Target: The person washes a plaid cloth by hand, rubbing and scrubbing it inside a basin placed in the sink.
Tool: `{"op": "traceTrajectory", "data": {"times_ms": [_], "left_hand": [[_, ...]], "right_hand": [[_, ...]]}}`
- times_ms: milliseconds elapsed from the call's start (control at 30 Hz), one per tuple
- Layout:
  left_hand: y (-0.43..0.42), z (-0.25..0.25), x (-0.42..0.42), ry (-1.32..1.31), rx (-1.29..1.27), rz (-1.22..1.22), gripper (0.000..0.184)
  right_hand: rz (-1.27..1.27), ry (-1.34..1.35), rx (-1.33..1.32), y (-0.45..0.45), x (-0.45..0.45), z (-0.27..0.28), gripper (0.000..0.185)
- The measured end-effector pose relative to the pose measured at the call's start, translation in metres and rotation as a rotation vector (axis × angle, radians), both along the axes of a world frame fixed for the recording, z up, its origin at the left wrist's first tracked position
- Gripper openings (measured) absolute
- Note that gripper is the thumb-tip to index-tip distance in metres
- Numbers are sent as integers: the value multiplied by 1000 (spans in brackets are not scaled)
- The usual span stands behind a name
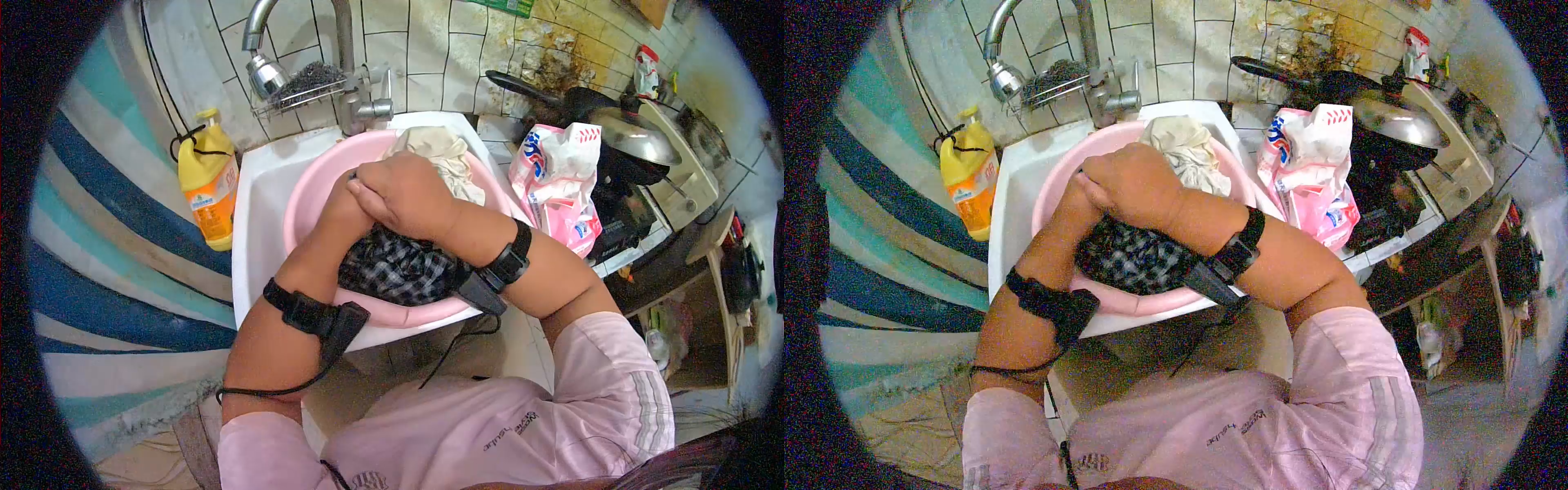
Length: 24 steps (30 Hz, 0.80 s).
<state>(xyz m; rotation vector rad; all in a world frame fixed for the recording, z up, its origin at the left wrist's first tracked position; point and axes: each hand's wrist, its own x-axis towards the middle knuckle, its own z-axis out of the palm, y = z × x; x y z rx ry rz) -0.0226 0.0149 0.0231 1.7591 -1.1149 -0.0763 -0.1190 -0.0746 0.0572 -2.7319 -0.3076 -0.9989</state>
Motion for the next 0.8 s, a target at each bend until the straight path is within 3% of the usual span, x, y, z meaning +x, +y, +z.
{"op": "traceTrajectory", "data": {"times_ms": [33, 67, 133, 233, 267, 367, 400, 500, 533, 567, 633, 667, 700, 767, 800], "left_hand": [[0, -1, 4, -220, 75, -69, 26], [1, -3, 6, -216, 78, -67, 26], [6, 12, -2, 18, 174, 24, 26], [4, 10, 2, -54, 207, 49, 27], [2, 8, 5, -49, 207, 48, 27], [-3, -5, 14, -191, 135, -10, 28], [9, 18, -10, 61, 169, 134, 29], [1, 9, 4, -135, 185, 54, 30], [4, 16, 0, -63, 278, 33, 29], [4, 14, -5, -65, 276, 31, 29], [6, 11, -8, 77, -33, -45, 27], [3, 2, 5, -205, 118, -75, 27], [1, 0, 7, -206, 118, -70, 27], [-1, -1, 10, 65, 358, 93, 26], [-2, 2, 8, 55, 352, 90, 26]], "right_hand": [[5, 4, 3, -2, 3, -2, 25], [-77, -53, 77, -9, 8, -4, 26], [-279, -84, 298, -28, 25, -8, 28], [-343, 27, 191, -26, 19, -12, 27], [-161, -67, 162, -19, 15, -13, 26], [-5, -7, 57, -4, 4, -4, 25], [-114, -82, 115, -15, 18, -18, 26], [-303, -26, 272, -34, 25, -13, 26], [-307, -30, 270, -32, 23, -13, 26], [-235, -55, 220, -27, 19, -16, 26], [-155, -79, 168, -12, 10, -10, 26], [-91, -47, 135, -7, 6, -7, 25], [-27, -16, 102, -4, 5, -5, 25], [-91, -62, 86, -20, 16, -12, 25], [-180, -54, 192, -26, 19, -11, 25]]}}
